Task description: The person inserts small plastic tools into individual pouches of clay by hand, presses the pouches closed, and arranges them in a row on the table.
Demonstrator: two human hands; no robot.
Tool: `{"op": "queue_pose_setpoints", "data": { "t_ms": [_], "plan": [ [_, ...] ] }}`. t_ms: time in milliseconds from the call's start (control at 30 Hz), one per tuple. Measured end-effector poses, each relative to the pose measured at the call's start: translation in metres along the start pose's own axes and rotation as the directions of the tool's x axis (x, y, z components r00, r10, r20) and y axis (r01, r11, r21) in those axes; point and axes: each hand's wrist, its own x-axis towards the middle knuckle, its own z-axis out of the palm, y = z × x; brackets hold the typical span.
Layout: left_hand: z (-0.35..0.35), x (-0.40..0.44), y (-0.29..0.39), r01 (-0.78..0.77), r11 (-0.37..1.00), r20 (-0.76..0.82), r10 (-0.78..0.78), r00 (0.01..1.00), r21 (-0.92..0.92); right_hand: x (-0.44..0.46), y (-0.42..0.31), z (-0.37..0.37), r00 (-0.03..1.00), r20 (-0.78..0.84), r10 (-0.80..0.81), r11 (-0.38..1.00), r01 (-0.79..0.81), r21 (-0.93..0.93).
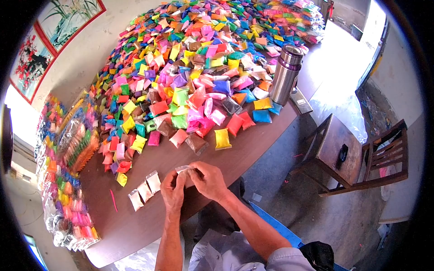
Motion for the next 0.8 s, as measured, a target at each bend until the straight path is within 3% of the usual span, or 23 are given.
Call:
{"op": "queue_pose_setpoints", "data": {
  "t_ms": [300, 600, 700, 767, 800],
  "plan": [
    [-0.005, 0.002, -0.013, -0.109, 0.987, -0.014, 0.112, 0.994, 0.114, -0.001, -0.002, 0.003, 1.0, -0.008, -0.015, 1.0, 0.015, -0.009],
    [-0.004, 0.003, -0.009, -0.022, 0.999, 0.019, 0.022, 1.0, -0.027, -0.001, 0.003, 0.0, 0.998, -0.02, -0.062, 0.997, 0.061, -0.039],
    [-0.003, 0.009, -0.007, -0.042, 0.999, 0.04, 0.043, 0.998, -0.009, -0.003, 0.002, 0.0, 1.0, -0.014, -0.021, 1.0, 0.021, -0.009],
    [-0.003, 0.015, -0.002, -0.037, 0.999, 0.093, 0.038, 0.995, -0.01, -0.002, 0.008, 0.002, 0.988, -0.016, 0.151, 0.978, -0.147, 0.148],
    [-0.001, 0.017, 0.003, -0.038, 0.999, 0.086, 0.039, 0.995, -0.017, 0.0, 0.005, 0.002, 0.989, -0.01, 0.146, 0.98, -0.143, 0.141]
  ]
}}
